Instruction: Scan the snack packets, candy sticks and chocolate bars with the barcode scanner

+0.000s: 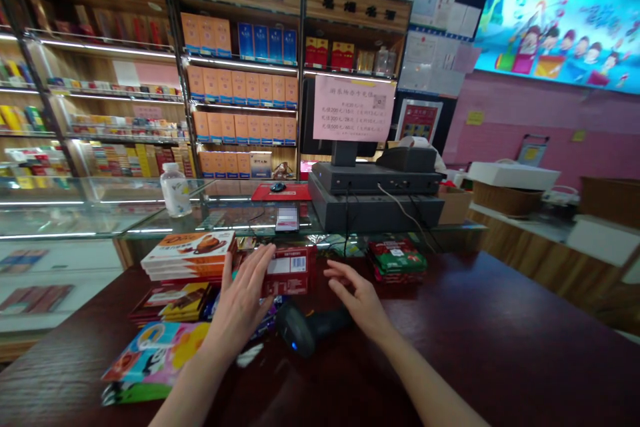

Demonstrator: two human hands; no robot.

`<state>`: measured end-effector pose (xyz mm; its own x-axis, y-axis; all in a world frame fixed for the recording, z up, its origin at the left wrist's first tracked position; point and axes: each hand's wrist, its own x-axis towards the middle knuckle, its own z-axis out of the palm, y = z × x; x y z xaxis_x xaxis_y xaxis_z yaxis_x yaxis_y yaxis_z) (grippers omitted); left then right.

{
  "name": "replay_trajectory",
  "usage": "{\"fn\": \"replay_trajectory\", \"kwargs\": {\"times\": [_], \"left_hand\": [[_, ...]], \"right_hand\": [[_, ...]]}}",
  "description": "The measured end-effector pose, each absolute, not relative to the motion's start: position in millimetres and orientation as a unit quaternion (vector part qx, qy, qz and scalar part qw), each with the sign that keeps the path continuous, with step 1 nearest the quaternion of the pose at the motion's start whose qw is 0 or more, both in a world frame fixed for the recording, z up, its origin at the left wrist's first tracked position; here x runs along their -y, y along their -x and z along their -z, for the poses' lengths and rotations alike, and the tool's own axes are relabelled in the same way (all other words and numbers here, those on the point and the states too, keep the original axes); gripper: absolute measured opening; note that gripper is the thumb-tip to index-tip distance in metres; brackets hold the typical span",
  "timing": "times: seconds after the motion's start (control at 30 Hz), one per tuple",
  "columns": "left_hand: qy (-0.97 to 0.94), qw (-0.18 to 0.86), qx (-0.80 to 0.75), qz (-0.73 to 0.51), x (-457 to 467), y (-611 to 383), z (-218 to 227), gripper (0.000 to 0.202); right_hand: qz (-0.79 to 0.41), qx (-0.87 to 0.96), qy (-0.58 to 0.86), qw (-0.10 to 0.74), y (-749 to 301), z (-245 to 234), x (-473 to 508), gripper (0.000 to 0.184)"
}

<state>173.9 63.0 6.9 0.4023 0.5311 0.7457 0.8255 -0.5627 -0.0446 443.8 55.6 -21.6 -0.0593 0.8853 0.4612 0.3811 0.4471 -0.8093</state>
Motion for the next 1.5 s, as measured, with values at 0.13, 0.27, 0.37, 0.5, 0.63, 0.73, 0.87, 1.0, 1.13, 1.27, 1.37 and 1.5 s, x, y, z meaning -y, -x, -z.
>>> {"fn": "replay_trajectory", "kwargs": {"times": [0.13,0.27,0.37,0.5,0.63,0.73,0.87,1.0,1.13,1.27,1.37,1.5], "left_hand": [[0.815,0.212,0.398,0.365,-61.5,-183.2,-7.5,0.078],[0.829,0.204,0.389,0.346,-60.9,-190.3,-7.6,0.080],[0.833,0.198,0.390,0.339,-61.0,-193.1,-7.8,0.079],[0.832,0.198,0.391,0.340,-62.4,-193.8,-7.6,0.080],[0.827,0.196,0.385,0.361,-64.7,-192.5,-6.1,0.081],[0.824,0.172,0.377,0.387,-66.6,-191.3,-4.7,0.078],[0.792,0.103,0.397,0.452,-71.8,-190.1,0.0,0.080],[0.761,0.029,0.432,0.482,-79.4,-189.4,6.9,0.079],[0.741,-0.068,0.461,0.483,-81.5,-190.7,6.8,0.052],[0.729,-0.195,0.452,0.477,-78.2,-193.8,1.5,0.054],[0.706,-0.275,0.446,0.476,-78.2,-195.4,-1.6,0.054],[0.685,-0.302,0.444,0.492,-82.5,-195.1,-4.2,0.046]], "right_hand": [[-0.304,0.630,0.463,0.544,-437.1,15.6,-56.9,0.050],[-0.319,0.599,0.468,0.566,-433.0,13.1,-58.1,0.045],[-0.340,0.583,0.455,0.581,-432.4,14.9,-61.2,0.037],[-0.384,0.573,0.422,0.588,-429.6,14.2,-62.5,0.031],[-0.380,0.569,0.419,0.597,-424.3,9.7,-59.4,0.026],[-0.367,0.570,0.423,0.601,-423.3,8.3,-58.1,0.025],[-0.357,0.571,0.420,0.609,-425.9,9.3,-58.7,0.024],[-0.343,0.565,0.426,0.617,-426.7,10.7,-60.1,0.023],[-0.355,0.540,0.429,0.631,-424.4,12.2,-61.7,0.027],[-0.366,0.499,0.448,0.646,-424.1,12.7,-62.2,0.034],[-0.370,0.484,0.456,0.648,-427.0,12.4,-62.2,0.037],[-0.370,0.493,0.458,0.641,-430.8,12.3,-62.3,0.033]]}}
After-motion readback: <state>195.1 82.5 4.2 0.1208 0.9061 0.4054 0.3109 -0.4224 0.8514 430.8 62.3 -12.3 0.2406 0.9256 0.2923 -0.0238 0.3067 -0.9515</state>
